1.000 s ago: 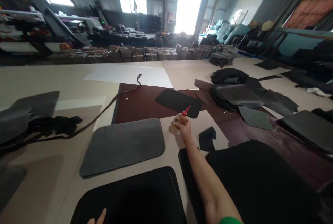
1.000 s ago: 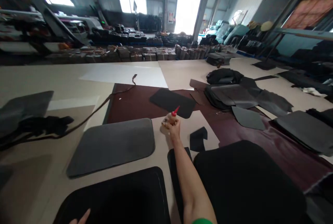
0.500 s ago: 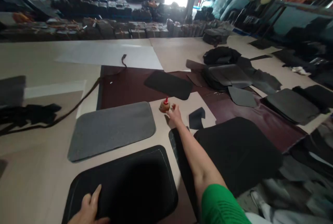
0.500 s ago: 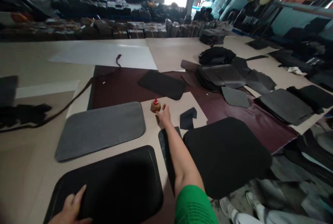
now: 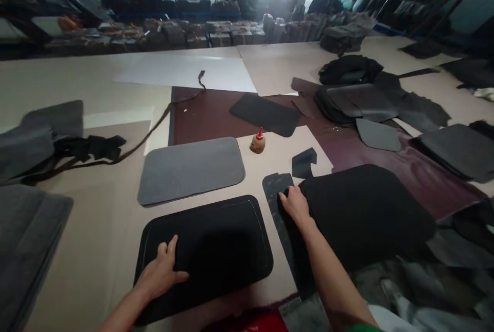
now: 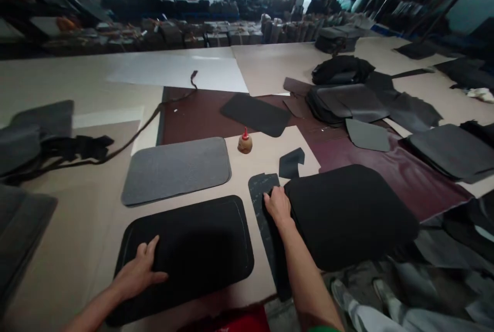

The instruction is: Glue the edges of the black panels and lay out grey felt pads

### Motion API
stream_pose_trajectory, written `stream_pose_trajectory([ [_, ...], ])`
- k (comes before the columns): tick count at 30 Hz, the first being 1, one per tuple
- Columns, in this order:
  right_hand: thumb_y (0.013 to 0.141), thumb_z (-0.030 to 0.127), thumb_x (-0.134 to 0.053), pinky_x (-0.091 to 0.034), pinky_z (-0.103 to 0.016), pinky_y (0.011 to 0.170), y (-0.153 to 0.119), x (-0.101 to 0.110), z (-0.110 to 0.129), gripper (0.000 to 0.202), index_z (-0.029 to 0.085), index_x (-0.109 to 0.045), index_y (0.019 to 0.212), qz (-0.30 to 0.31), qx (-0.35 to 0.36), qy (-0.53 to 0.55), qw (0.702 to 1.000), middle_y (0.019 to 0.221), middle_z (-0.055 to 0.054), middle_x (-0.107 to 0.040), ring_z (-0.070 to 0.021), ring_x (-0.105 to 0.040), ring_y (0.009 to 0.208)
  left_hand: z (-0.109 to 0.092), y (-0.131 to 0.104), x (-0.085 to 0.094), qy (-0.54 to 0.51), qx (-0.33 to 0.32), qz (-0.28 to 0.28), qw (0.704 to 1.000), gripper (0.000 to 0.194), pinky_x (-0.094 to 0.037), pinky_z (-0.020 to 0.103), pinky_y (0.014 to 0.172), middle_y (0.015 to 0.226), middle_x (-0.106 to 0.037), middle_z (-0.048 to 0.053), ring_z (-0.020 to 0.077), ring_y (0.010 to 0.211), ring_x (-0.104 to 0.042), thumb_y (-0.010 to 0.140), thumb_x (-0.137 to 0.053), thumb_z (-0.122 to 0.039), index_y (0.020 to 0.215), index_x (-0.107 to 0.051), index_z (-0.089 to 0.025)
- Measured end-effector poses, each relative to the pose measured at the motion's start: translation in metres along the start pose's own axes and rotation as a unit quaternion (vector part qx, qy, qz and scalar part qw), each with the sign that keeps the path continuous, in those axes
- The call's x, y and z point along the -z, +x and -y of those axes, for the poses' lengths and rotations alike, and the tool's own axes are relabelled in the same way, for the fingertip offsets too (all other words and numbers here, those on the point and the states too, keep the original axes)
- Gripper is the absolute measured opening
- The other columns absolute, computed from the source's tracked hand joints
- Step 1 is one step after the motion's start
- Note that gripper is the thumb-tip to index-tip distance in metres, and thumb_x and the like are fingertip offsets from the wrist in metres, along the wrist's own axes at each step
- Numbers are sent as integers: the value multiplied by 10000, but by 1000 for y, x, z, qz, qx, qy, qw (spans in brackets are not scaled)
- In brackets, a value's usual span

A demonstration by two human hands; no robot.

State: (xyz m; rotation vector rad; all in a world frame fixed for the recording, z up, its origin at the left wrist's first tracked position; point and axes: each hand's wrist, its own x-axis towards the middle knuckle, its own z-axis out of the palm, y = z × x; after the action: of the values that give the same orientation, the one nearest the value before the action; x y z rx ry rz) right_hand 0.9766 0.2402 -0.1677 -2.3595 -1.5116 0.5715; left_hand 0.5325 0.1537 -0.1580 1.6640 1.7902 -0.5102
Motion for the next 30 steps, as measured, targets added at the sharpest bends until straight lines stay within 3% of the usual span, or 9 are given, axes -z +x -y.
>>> stream_pose_trajectory([
  [4, 898, 319, -590, -503, -363, 826, 10, -11, 9, 305, 91, -620, 1099, 6, -43, -69, 997, 1191, -226, -584, -301, -665, 1006, 0, 0, 0, 1, -3, -2, 1000, 1055, -446, 489, 963, 1400, -334, 244, 417, 1121, -609, 711, -546, -462, 1549, -32, -78],
  [11, 911, 139, -461, -500, -346, 837, 22, -10, 10, 265, 88, -678, 1054, 15, -39, -120, 992, 1108, -213, -657, -277, -697, 975, 1, 2, -1, -3, -6, -10, 1000, 1060, -445, 480, 964, 1386, -343, 242, 415, 1118, -607, 704, -553, -442, 1544, -26, -69],
  [30, 920, 190, -502, -430, -283, 761, 3, -1, 0, 177, 140, -668, 955, -78, 21, -111, 991, 1034, -122, -678, -220, -656, 896, 1, 1, -1, -6, -12, -10, 1000, 1080, -441, 463, 982, 1405, -311, 244, 417, 1146, -596, 702, -569, -436, 1548, -5, -74],
])
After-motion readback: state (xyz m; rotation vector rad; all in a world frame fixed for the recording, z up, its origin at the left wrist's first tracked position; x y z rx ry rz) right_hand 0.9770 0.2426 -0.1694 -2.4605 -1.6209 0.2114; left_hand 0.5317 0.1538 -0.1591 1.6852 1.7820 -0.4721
